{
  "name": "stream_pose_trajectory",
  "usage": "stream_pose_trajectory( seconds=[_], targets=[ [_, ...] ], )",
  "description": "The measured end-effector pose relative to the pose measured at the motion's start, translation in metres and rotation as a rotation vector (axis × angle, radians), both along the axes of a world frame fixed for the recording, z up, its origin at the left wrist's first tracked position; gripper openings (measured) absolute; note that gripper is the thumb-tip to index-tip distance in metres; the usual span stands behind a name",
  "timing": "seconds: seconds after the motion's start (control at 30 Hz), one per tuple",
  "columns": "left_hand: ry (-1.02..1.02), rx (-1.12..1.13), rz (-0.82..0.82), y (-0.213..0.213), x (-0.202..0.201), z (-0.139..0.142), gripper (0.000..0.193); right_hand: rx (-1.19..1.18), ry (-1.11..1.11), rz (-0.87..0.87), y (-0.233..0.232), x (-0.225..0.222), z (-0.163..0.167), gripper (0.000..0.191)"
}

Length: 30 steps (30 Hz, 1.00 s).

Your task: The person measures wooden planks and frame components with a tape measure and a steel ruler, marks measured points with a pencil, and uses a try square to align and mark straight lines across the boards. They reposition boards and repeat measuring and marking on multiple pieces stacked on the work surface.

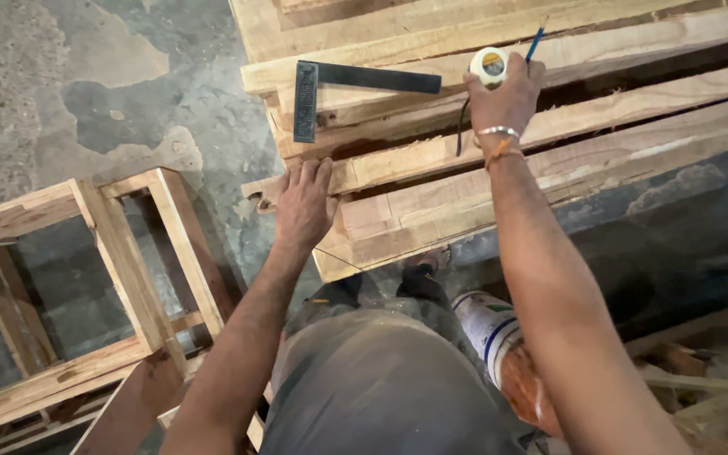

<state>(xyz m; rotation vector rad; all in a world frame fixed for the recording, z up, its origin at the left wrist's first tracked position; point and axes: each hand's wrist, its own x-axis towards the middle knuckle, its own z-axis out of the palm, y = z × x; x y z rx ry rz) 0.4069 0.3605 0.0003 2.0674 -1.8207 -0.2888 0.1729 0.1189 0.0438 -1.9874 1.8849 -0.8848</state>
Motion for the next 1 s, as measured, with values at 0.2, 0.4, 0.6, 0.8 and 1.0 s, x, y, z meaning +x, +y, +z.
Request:
stream_pose_trajectory(
  seconds=[0.2, 0.4, 0.6, 0.8, 1.0],
  targets=[
    [0.008, -0.052, 0.007, 0.005, 0.002, -0.003, 0.072, -0.057, -0.098, 0.096, -0.01, 0.005, -0.013, 0.068],
    [-0.026, 0.062, -0.016, 0.004, 0.006, 0.017, 0.056, -0.059, -0.162, -0.4, 0.054, -0.022, -0.028, 0.064],
    [0.199, 0.021, -0.151, 0.035, -0.011, 0.036, 0.051, -0.062, -0.567, -0.713, 0.064, -0.079, -0.026, 0.056],
    [0.22, 0.014, -0.103, 0.06, -0.031, 0.014, 0.062, 0.069, -0.816, -0.959, 0.054, -0.109, -0.012, 0.051],
    [-0.149, -0.498, -0.322, 0.062, -0.01, -0.047, 0.047, -0.03, -1.154, -0.924, 0.064, -0.106, -0.011, 0.041]
  ],
)
